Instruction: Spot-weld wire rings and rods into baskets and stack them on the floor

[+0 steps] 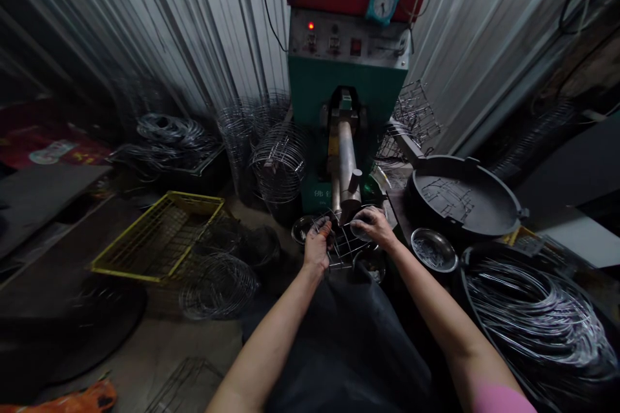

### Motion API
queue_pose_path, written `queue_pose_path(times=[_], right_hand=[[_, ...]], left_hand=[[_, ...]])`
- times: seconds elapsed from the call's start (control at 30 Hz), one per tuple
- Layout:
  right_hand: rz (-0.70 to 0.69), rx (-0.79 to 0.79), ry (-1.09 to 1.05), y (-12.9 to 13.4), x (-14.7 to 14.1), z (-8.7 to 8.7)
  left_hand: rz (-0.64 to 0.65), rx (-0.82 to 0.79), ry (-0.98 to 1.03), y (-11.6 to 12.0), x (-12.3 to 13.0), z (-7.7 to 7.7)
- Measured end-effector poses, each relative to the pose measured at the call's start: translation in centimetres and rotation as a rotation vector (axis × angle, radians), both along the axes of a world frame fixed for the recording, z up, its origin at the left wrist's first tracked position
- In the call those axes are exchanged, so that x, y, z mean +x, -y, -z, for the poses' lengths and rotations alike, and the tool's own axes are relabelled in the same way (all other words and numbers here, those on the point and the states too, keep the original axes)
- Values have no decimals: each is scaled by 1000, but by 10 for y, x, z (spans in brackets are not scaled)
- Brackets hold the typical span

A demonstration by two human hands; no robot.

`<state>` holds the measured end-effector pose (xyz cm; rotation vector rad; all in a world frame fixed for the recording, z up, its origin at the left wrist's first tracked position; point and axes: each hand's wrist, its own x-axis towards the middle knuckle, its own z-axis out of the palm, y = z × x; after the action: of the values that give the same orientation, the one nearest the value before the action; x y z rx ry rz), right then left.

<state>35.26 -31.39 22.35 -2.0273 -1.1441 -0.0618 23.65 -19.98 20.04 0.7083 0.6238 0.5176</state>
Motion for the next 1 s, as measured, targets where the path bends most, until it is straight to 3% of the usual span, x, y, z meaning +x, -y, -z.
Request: queue_pose_path(times=[0.4,0.53,0.6,0.73,0.87,1.0], right_hand=[[-9,56,-14,2,1,7],[155,144,-28,30,16,16],[193,91,-110,50,20,22],[101,-48,-257,74,3,23],[29,-41,-157,62,-31,14],[66,1,-96,37,-43,18]], left_hand=[[80,18,-20,-6,0,2],[158,40,7,-15,-10,5],[199,4,35,-20,-23,12],[226,-242,126,-32,-60,40],[129,-397,119,-40,-95,68],[201,-350,21,-47,-109,85]])
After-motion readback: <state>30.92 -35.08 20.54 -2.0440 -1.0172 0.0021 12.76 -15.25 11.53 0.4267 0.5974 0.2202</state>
